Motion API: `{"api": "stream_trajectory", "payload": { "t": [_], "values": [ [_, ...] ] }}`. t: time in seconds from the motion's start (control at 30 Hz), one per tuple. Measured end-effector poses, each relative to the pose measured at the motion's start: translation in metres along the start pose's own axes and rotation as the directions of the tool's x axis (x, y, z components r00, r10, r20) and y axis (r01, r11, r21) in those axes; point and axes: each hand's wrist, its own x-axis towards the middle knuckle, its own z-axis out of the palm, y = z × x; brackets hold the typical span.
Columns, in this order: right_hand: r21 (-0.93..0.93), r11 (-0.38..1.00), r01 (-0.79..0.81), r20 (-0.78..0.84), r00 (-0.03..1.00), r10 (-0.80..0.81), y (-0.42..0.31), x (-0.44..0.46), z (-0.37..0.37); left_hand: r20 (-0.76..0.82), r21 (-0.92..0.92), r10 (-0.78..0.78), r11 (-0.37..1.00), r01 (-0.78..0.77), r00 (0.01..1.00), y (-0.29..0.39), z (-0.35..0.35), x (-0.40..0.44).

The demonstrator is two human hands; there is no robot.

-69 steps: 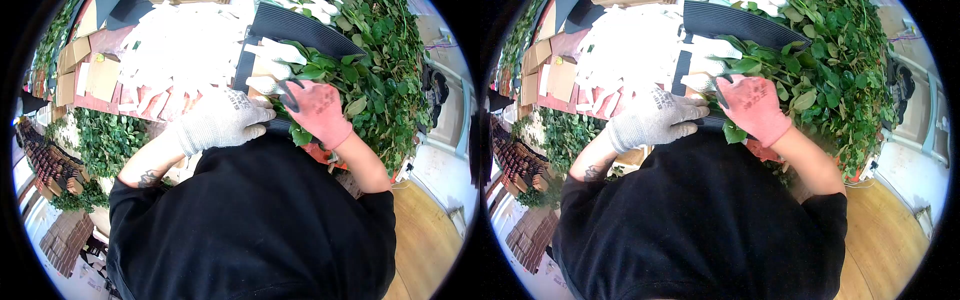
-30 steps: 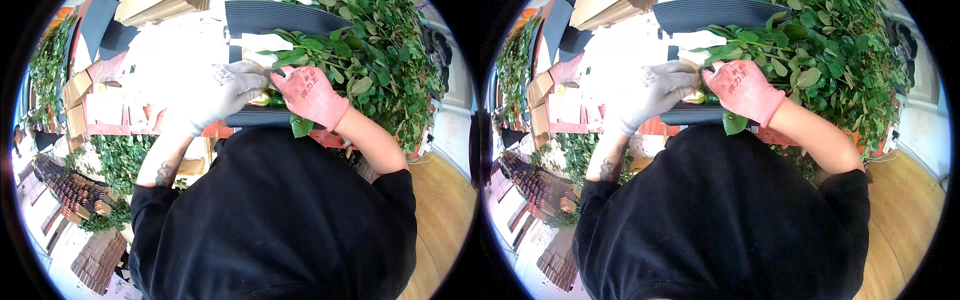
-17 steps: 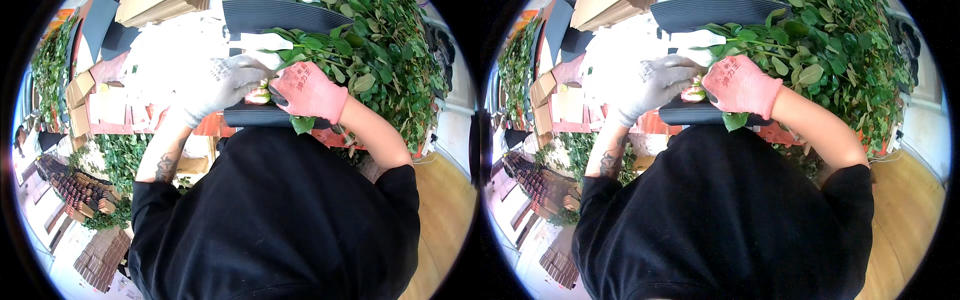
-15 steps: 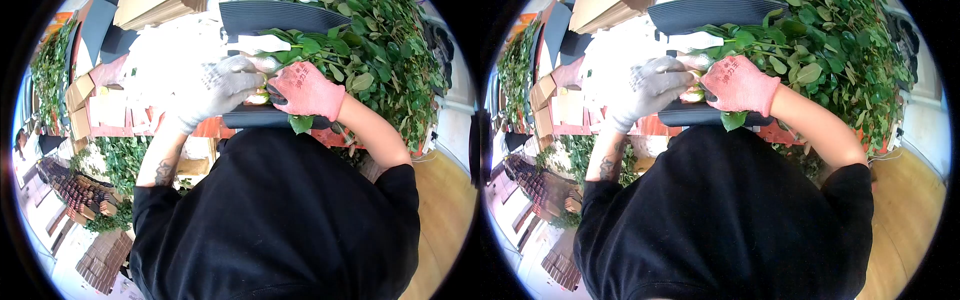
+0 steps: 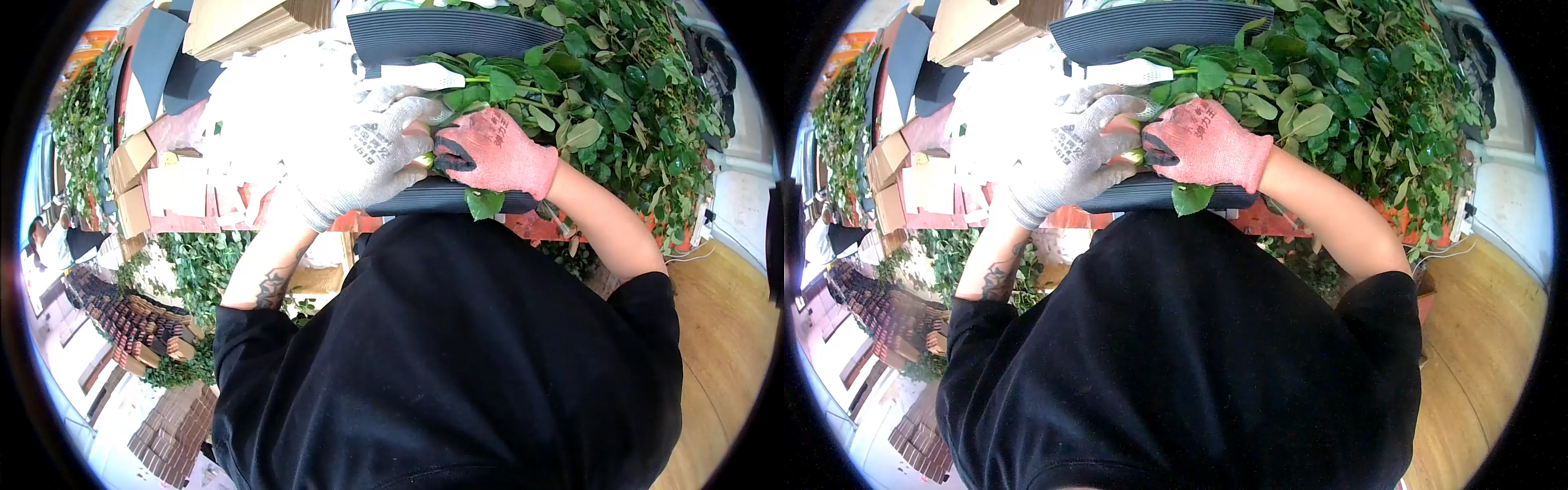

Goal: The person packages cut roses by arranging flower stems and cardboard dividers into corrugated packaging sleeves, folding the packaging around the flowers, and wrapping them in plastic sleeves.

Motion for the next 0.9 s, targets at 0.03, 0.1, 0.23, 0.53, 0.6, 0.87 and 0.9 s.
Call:
{"api": "stream_trajectory", "payload": {
  "t": [0.03, 0.1, 0.23, 0.53, 0.6, 0.87, 0.9],
  "values": [
    [-0.034, 0.999, 0.013, -0.068, 0.998, -0.016, 0.000, -0.001, 0.002, -0.031, -0.008, 0.044, 0.999, -0.044, 0.999, 0.000, 0.002, 0.000],
    [0.002, 0.999, -0.036, 0.047, 0.998, 0.036, -0.003, 0.002, -0.006, -0.063, -0.013, 0.088, 0.996, -0.089, 0.994, -0.003, 0.008, -0.002],
    [0.058, 0.989, -0.134, 0.252, 0.961, 0.116, -0.006, 0.010, -0.016, -0.148, -0.083, 0.058, 0.994, -0.070, 0.987, -0.004, 0.017, -0.005],
    [0.038, 0.993, -0.107, 0.221, 0.971, 0.097, -0.006, 0.011, -0.016, -0.194, -0.080, -0.122, 0.991, 0.108, 0.973, 0.005, -0.025, -0.025],
    [0.023, 0.997, -0.074, 0.146, 0.987, 0.070, -0.001, 0.006, -0.005, 0.130, -0.388, -0.237, 0.882, 0.269, 0.963, -0.002, -0.061, -0.059],
    [-0.112, 0.984, 0.139, 0.029, 0.990, -0.137, -0.006, -0.001, -0.008, 0.079, -0.232, -0.298, 0.923, 0.308, 0.951, 0.024, -0.061, -0.051],
    [-0.131, 0.982, 0.139, 0.082, 0.988, -0.129, -0.010, 0.001, -0.017, 0.032, -0.260, -0.314, 0.914, 0.311, 0.949, 0.029, -0.050, -0.037]
  ]
}}
